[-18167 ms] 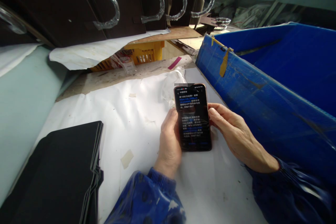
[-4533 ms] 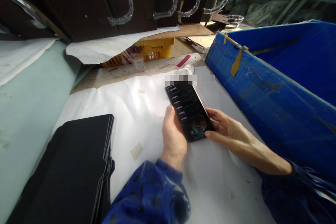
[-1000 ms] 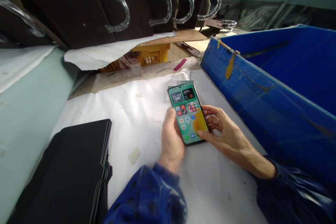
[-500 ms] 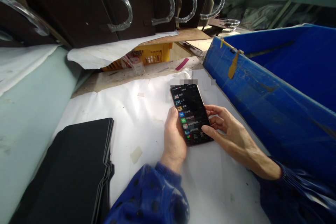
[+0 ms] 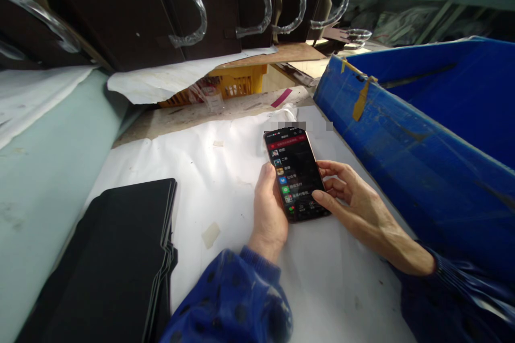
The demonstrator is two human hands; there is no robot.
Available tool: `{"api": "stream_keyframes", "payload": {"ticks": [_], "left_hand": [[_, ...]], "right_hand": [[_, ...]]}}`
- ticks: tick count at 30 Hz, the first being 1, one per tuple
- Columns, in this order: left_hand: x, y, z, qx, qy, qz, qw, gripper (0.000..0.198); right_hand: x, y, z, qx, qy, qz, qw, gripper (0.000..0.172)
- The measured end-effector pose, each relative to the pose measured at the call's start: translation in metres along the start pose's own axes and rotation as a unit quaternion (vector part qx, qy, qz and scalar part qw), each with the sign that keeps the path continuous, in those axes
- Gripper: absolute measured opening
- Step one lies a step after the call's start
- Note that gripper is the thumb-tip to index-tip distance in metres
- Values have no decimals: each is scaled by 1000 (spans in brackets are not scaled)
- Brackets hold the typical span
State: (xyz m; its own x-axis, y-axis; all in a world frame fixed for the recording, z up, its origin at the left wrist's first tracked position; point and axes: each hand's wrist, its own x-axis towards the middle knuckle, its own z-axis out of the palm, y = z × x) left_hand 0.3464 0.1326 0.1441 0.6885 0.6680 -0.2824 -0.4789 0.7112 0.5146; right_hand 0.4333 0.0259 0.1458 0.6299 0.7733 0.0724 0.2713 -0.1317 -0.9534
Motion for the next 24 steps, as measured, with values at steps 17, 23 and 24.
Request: {"api": "stream_keyframes", "payload": {"ticks": [17,23,24], "left_hand": [[3,-4,-4,9,-19,0,1000,28],[4,-4,-5,-7,-17,-4,1000,25],[5,-4,-5,-9,-14,-2,1000,24]], "right_hand": [[-3,-3,-2,-8,-1,6,1000,48],[-2,-3,-1,-7,0,2,1000,49],[-2,-2,-2,-9,1,2,1000,49]]}}
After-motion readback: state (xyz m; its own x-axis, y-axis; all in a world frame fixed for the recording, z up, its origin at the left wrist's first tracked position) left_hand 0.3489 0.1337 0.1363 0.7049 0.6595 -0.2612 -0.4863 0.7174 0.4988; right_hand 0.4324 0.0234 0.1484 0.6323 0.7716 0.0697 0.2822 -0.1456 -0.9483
